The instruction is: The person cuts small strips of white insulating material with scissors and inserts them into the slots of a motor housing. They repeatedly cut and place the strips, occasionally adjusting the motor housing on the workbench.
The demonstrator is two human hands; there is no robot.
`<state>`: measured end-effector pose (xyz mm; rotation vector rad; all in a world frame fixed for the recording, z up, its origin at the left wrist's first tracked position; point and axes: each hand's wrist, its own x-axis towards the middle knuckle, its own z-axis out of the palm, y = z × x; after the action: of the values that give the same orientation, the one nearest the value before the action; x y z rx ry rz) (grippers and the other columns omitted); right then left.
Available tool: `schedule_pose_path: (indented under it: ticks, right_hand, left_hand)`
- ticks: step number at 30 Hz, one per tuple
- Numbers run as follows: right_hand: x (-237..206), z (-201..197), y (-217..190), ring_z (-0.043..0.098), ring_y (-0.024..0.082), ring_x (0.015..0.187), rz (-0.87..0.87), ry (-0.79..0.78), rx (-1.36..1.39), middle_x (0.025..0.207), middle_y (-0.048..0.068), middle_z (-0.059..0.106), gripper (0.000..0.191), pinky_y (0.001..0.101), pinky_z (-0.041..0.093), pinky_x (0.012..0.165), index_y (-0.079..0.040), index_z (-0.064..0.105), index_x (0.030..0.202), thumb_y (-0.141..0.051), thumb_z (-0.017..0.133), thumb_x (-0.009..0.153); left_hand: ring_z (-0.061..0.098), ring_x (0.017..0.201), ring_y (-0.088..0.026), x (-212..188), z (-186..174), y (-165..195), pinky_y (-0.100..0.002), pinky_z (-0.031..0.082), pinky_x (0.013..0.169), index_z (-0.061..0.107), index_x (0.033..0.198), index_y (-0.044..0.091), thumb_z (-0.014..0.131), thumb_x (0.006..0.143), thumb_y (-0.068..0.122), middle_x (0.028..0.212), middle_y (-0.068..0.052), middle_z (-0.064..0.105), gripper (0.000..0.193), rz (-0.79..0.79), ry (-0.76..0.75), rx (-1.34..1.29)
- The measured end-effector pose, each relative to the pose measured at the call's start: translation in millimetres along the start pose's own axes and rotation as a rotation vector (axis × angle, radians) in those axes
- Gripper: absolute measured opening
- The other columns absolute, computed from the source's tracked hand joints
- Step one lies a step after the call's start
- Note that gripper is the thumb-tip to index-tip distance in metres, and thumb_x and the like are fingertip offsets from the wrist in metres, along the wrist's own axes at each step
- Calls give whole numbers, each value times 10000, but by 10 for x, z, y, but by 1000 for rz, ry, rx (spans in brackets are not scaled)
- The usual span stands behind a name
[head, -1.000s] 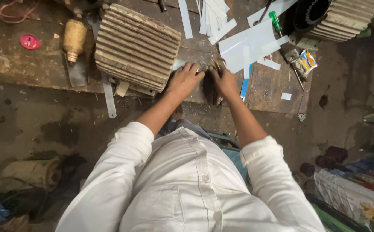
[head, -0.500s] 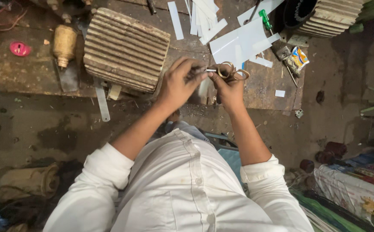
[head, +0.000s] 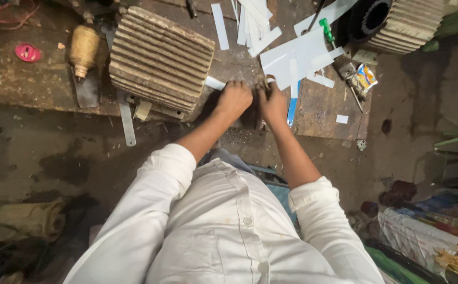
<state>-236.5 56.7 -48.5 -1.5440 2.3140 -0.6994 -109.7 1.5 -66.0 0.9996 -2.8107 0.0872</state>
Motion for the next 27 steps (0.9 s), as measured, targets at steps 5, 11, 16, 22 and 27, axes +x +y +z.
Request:
schedule_pose_path:
  ticks: [5, 11, 16, 22, 27]
  right_hand:
    - [-73, 218, 96, 684, 475, 940, -167, -61, -159, 1097, 273, 694, 370, 517, 549, 814, -7, 631, 1226, -188, 703, 912]
    - [-8, 218, 67, 678, 456, 987, -162, -160, -236, 1197, 234, 699, 296, 527, 542, 833, -72, 664, 1265, -117, 576, 986]
    - [367, 144, 152, 665, 471, 979, -122, -420, -273, 1034, 272, 700, 346, 512, 536, 849, -35, 673, 1144, -354, 692, 1012]
    - [135, 207, 241, 679, 456, 957, -255, -383, -163, 1074, 239, 705, 277, 513, 539, 823, -90, 670, 1180, -188, 648, 921]
    - [82, 225, 215, 695, 454, 990, -435, -103, -323, 1109, 229, 683, 341, 517, 549, 811, -84, 639, 1257, -71, 612, 917]
  left_hand:
    - [525, 1292, -315, -589, 209, 47, -463, 444, 1070, 669, 1267, 48, 590, 904, 155, 1298, -98, 615, 386, -77, 23, -251]
    - [432, 1387, -353, -642, 270, 31, -480, 385, 1135, 597, 1406, 73, 563, 925, 154, 1411, -109, 551, 489, -122, 21, -264]
    - [450, 1383, -369, -643, 383, 71, -457, 396, 1115, 581, 1433, 54, 558, 921, 162, 1434, -126, 544, 523, -109, 100, -208]
    - [472, 1369, -338, -687, 422, 53, -459, 413, 1099, 605, 1392, 109, 581, 907, 157, 1411, -111, 563, 489, -131, 49, -215]
    - [512, 1304, -338, -574, 365, 86, -463, 443, 1051, 670, 1204, 134, 606, 935, 176, 1320, -92, 586, 279, -157, 21, -278]
